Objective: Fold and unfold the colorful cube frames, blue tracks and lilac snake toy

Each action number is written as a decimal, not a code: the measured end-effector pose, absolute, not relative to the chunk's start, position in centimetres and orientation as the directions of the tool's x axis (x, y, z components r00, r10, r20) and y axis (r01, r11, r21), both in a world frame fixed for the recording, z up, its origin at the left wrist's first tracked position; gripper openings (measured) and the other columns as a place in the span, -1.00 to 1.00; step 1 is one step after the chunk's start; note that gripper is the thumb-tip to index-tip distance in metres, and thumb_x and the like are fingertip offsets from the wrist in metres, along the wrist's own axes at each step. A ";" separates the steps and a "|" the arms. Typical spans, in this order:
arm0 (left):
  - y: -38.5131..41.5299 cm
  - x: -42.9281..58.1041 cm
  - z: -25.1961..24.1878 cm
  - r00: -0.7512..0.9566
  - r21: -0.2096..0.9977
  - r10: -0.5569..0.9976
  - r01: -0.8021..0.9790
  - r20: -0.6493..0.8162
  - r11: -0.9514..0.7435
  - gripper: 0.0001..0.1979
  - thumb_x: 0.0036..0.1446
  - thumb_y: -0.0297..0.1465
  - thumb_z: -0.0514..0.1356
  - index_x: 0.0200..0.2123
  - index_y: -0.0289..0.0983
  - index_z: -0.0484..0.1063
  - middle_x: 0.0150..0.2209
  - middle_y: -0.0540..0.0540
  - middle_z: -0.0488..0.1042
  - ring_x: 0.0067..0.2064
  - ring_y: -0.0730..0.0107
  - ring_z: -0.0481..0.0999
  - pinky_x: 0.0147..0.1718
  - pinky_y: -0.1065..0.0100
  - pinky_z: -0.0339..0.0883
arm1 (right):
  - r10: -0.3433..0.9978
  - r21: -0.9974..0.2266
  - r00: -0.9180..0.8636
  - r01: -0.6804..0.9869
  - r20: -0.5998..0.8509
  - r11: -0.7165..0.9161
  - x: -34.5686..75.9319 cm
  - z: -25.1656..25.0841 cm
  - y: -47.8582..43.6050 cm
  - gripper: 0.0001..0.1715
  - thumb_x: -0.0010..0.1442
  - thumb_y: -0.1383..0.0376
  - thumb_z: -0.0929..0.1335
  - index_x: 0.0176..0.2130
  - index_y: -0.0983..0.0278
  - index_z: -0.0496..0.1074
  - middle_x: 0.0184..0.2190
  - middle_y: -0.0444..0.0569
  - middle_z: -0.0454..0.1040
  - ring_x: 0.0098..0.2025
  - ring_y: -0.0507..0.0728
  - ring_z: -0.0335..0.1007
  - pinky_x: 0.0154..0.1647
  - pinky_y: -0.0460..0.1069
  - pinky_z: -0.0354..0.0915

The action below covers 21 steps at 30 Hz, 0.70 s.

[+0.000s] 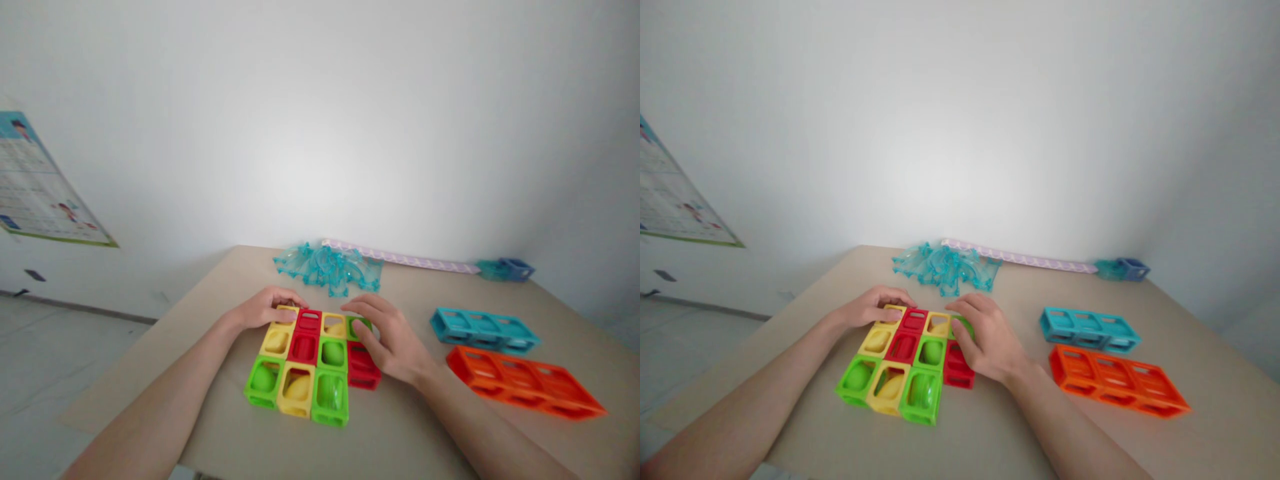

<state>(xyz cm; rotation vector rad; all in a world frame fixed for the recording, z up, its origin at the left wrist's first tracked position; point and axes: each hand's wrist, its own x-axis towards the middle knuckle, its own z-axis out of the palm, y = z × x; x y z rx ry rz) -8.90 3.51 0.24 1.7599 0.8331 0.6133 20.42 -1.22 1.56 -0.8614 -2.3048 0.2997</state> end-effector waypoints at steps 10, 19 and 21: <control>3.8 -9.0 -0.2 0.583 0.954 0.812 0.247 -0.006 -0.170 -0.62 0.03 -0.15 0.28 -0.26 -0.37 0.57 -0.42 -0.11 0.57 -0.43 0.42 0.46 -0.43 0.46 0.26 | 0.636 -0.421 -0.560 0.476 0.531 0.772 20.0 1.6 -1.3 -0.74 0.23 0.35 0.23 -0.11 0.28 0.42 -0.18 0.08 0.44 -0.12 0.19 0.35 -0.07 0.09 0.28; 3.8 -8.7 -0.2 0.486 0.934 0.873 0.298 0.028 -0.196 -0.64 0.03 -0.18 0.26 -0.29 -0.41 0.56 -0.37 -0.16 0.59 -0.37 0.35 0.49 -0.35 0.40 0.31 | 0.486 -0.350 -0.734 0.349 0.475 0.869 17.5 3.2 -4.8 -0.63 0.08 0.24 0.39 -0.08 0.24 0.41 -0.14 0.05 0.42 -0.09 0.23 0.27 -0.02 0.16 0.17; 3.8 -8.7 -0.3 0.489 0.925 0.871 0.309 0.045 -0.221 -0.64 0.04 -0.19 0.25 -0.29 -0.41 0.56 -0.36 -0.17 0.59 -0.35 0.33 0.50 -0.33 0.39 0.32 | 0.484 -0.359 -0.765 0.348 0.425 0.866 16.7 3.4 -5.8 -0.53 0.03 0.19 0.42 -0.04 0.22 0.39 -0.10 0.04 0.41 -0.05 0.25 0.26 0.01 0.17 0.14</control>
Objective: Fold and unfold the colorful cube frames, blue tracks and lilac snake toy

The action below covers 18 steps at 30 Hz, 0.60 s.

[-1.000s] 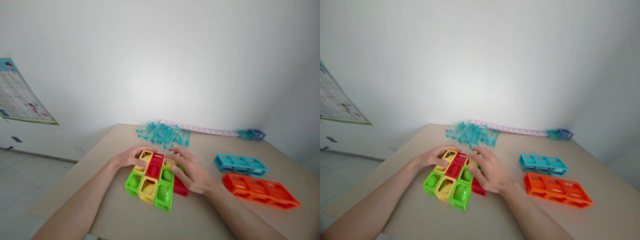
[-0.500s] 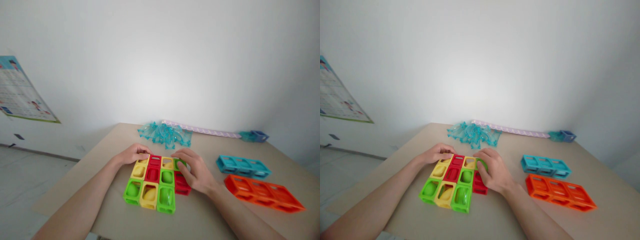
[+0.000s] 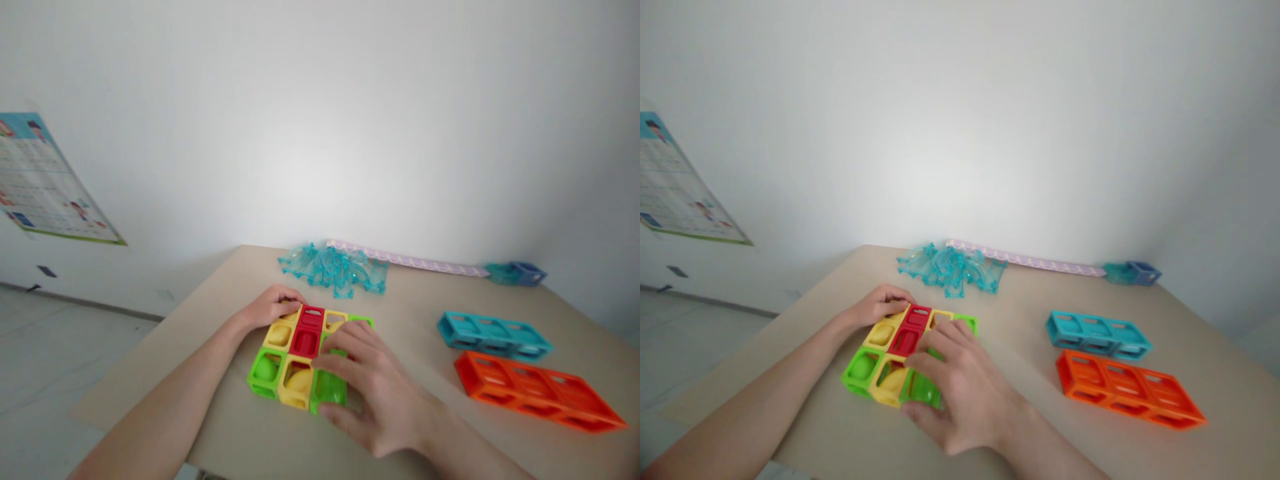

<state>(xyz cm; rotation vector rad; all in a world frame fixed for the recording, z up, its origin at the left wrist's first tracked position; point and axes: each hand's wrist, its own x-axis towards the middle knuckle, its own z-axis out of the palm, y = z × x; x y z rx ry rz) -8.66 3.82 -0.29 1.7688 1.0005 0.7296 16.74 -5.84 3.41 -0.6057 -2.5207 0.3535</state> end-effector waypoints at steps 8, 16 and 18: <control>3.8 -8.7 -0.5 0.489 0.929 0.872 0.312 0.022 -0.198 -0.67 0.05 -0.22 0.23 -0.28 -0.39 0.56 -0.36 -0.14 0.59 -0.36 0.34 0.50 -0.35 0.40 0.31 | 0.539 -0.387 -0.685 0.383 0.490 0.839 17.4 2.8 -5.0 -0.56 0.10 0.16 0.40 -0.04 0.26 0.37 -0.13 0.07 0.41 -0.08 0.24 0.28 -0.04 0.14 0.17; 3.7 -8.6 -0.1 0.475 0.918 0.880 0.344 0.010 -0.196 -0.67 0.03 -0.22 0.23 -0.27 -0.38 0.58 -0.36 -0.12 0.59 -0.35 0.34 0.49 -0.36 0.41 0.29 | 0.667 -0.426 -0.413 0.537 0.620 0.728 18.6 1.9 -3.0 -0.81 0.25 0.35 0.22 -0.25 0.29 0.42 -0.36 0.01 0.43 -0.27 0.14 0.32 -0.21 0.05 0.21; 3.7 -8.6 -0.1 0.472 0.913 0.881 0.356 0.009 -0.200 -0.66 0.02 -0.22 0.22 -0.27 -0.38 0.58 -0.35 -0.12 0.59 -0.35 0.34 0.49 -0.36 0.41 0.29 | 0.680 -0.438 -0.379 0.550 0.627 0.711 18.8 1.9 -2.9 -0.80 0.24 0.36 0.22 -0.28 0.29 0.42 -0.39 0.00 0.43 -0.30 0.13 0.33 -0.24 0.03 0.22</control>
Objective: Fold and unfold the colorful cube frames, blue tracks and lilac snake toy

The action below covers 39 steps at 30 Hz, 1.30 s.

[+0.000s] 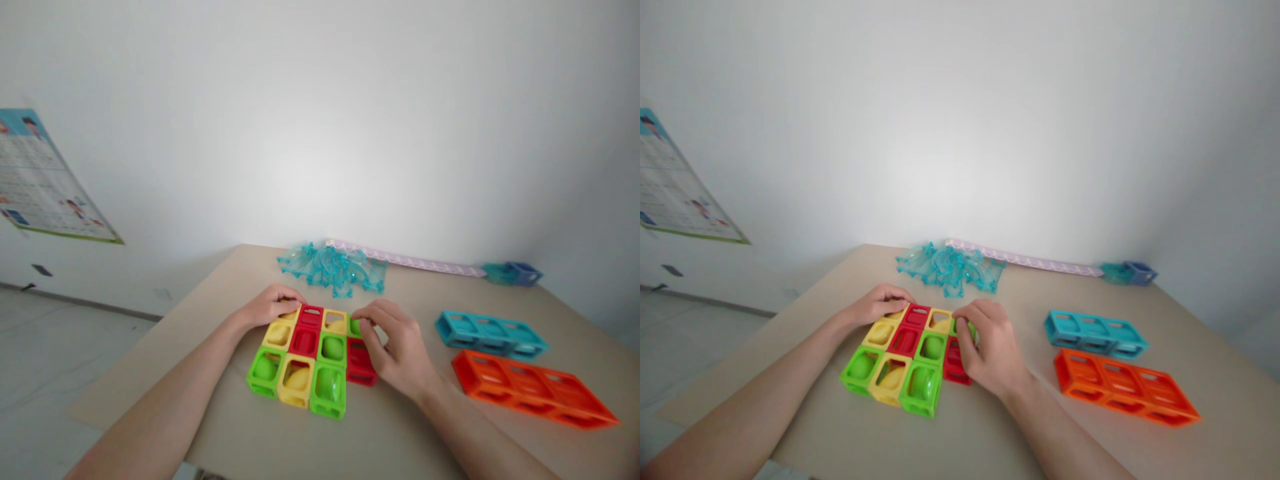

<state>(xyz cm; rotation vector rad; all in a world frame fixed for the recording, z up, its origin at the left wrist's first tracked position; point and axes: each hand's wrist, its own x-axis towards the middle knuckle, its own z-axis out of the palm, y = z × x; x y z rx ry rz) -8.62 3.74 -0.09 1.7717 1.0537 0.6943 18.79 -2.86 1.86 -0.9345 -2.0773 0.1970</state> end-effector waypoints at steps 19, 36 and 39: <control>3.8 -8.7 -0.1 0.491 0.909 0.871 0.357 0.014 -0.216 -0.65 0.04 -0.21 0.22 -0.25 -0.38 0.57 -0.33 -0.14 0.59 -0.33 0.32 0.49 -0.34 0.39 0.29 | 0.741 -0.511 -0.282 0.576 0.609 0.639 19.0 1.8 -2.5 -0.75 0.20 0.37 0.21 -0.37 0.28 0.45 -0.44 -0.04 0.47 -0.36 0.10 0.38 -0.29 -0.03 0.24; 4.3 -10.0 -0.2 0.363 0.878 0.932 0.439 0.021 -0.191 -0.71 0.07 -0.22 0.20 -0.43 -0.36 0.54 -0.50 -0.03 0.49 -0.43 0.37 0.42 -0.45 0.44 0.23 | 0.958 -0.569 -0.274 0.777 0.079 0.269 19.2 1.4 -2.0 -0.46 0.16 -0.04 0.29 -0.65 0.26 0.29 -0.68 -0.11 0.30 -0.59 0.01 0.14 -0.57 -0.06 -0.08; 4.2 -9.9 -0.1 0.379 0.880 0.925 0.436 0.011 -0.189 -0.72 0.05 -0.22 0.22 -0.41 -0.35 0.54 -0.48 -0.03 0.50 -0.41 0.36 0.43 -0.44 0.44 0.24 | 0.951 -0.651 -0.304 0.734 -0.057 0.195 18.6 1.2 -2.1 -0.44 0.18 -0.02 0.26 -0.66 0.27 0.27 -0.71 -0.14 0.25 -0.62 -0.02 0.09 -0.60 -0.07 -0.11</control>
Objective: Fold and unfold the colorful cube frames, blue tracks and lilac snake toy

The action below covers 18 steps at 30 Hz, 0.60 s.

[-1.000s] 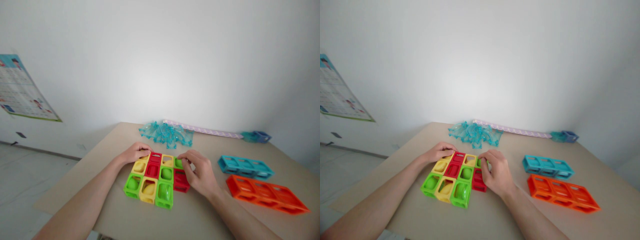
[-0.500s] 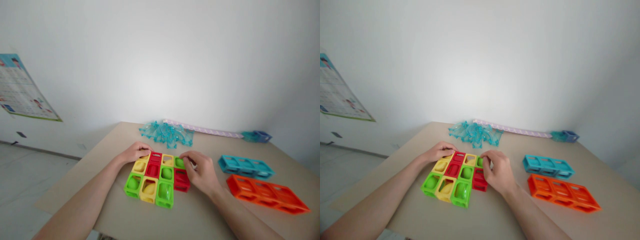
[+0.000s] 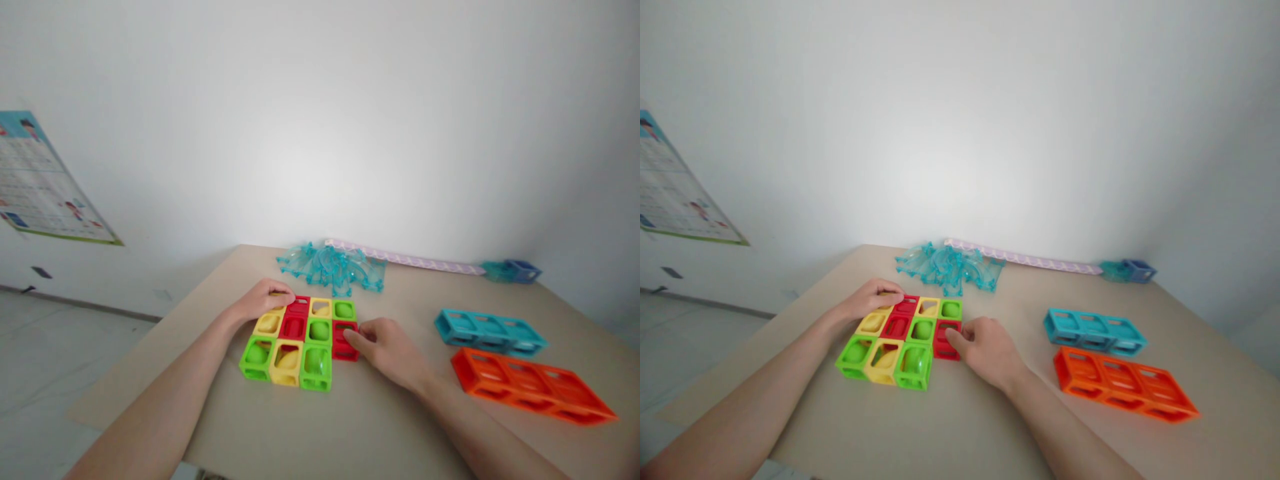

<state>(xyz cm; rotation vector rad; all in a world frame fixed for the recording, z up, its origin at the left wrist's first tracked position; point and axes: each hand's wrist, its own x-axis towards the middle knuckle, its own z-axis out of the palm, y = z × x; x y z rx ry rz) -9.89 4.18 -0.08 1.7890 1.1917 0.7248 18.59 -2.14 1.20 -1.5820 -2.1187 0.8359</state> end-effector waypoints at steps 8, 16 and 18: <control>4.2 -9.9 0.0 0.391 0.878 0.920 0.442 -0.004 -0.184 -0.71 0.05 -0.21 0.21 -0.39 -0.34 0.55 -0.46 -0.04 0.52 -0.40 0.35 0.44 -0.44 0.44 0.26 | 0.849 -0.864 -0.384 0.479 -0.364 -0.154 18.3 1.1 -1.8 -0.61 0.20 0.13 0.23 -0.56 0.27 0.30 -0.75 -0.18 0.32 -0.78 -0.07 -0.01 -0.73 -0.11 -0.10; 4.2 -9.7 -0.1 0.391 0.878 0.920 0.436 0.010 -0.195 -0.71 0.05 -0.20 0.22 -0.41 -0.35 0.54 -0.47 -0.04 0.51 -0.41 0.34 0.44 -0.43 0.43 0.26 | 0.847 -0.878 -0.365 0.427 -0.386 -0.215 18.3 0.6 -1.9 -0.46 0.18 0.10 0.24 -0.72 0.27 0.20 -0.86 -0.23 0.09 -0.80 -0.09 -0.09 -0.74 -0.12 -0.19; 4.2 -9.8 -0.1 0.394 0.877 0.919 0.438 0.007 -0.195 -0.70 0.05 -0.20 0.22 -0.40 -0.35 0.54 -0.47 -0.05 0.51 -0.41 0.34 0.45 -0.42 0.43 0.26 | 0.847 -0.888 -0.363 0.392 -0.389 -0.240 18.4 0.4 -1.8 -0.47 0.17 0.09 0.25 -0.71 0.27 0.19 -0.86 -0.23 0.09 -0.79 -0.09 -0.09 -0.73 -0.12 -0.21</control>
